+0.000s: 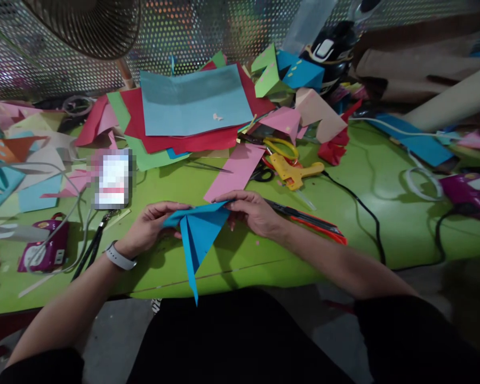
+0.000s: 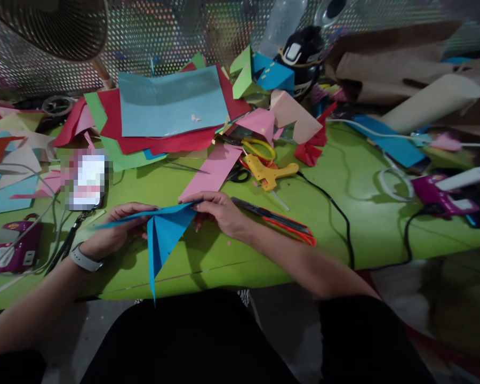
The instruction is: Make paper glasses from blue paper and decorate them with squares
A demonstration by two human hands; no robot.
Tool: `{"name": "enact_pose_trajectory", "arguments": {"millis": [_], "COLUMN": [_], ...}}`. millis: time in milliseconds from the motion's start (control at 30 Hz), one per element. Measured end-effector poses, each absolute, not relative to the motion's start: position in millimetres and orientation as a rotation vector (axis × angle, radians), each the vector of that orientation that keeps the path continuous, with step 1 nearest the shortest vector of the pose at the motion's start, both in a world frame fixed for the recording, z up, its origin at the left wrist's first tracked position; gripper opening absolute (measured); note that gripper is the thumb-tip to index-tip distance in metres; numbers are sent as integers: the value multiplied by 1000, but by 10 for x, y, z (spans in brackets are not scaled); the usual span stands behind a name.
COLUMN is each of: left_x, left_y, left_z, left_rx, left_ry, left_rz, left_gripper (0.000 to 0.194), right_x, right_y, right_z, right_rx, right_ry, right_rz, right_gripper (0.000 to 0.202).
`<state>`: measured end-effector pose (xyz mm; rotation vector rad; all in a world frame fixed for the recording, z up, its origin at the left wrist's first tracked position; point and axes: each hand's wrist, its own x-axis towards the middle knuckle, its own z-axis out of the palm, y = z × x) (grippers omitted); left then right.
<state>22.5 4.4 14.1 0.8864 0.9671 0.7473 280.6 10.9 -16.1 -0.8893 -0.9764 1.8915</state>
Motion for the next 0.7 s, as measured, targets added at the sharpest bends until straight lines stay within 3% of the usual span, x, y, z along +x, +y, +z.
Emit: {"name": "enact_pose_trajectory", "arguments": {"millis": [300, 533, 700], "left_x": [169, 178, 209], "left_y": [54, 23, 3], "left_z": [87, 94, 131], "left_rx": [1135, 1460, 1415], "left_ry": [952, 926, 934], "left_rz": [736, 839, 815], "left_gripper": [19, 16, 17], "right_x": [2827, 2783, 2740], "right_y": [128, 92, 88], "right_z": [-152, -68, -120], "right_rx": [-850, -963, -1107], "right_ry": [-965, -1012, -1115], "right_rz": [1885, 1911, 1803], "right_gripper": [12, 43, 42]}}
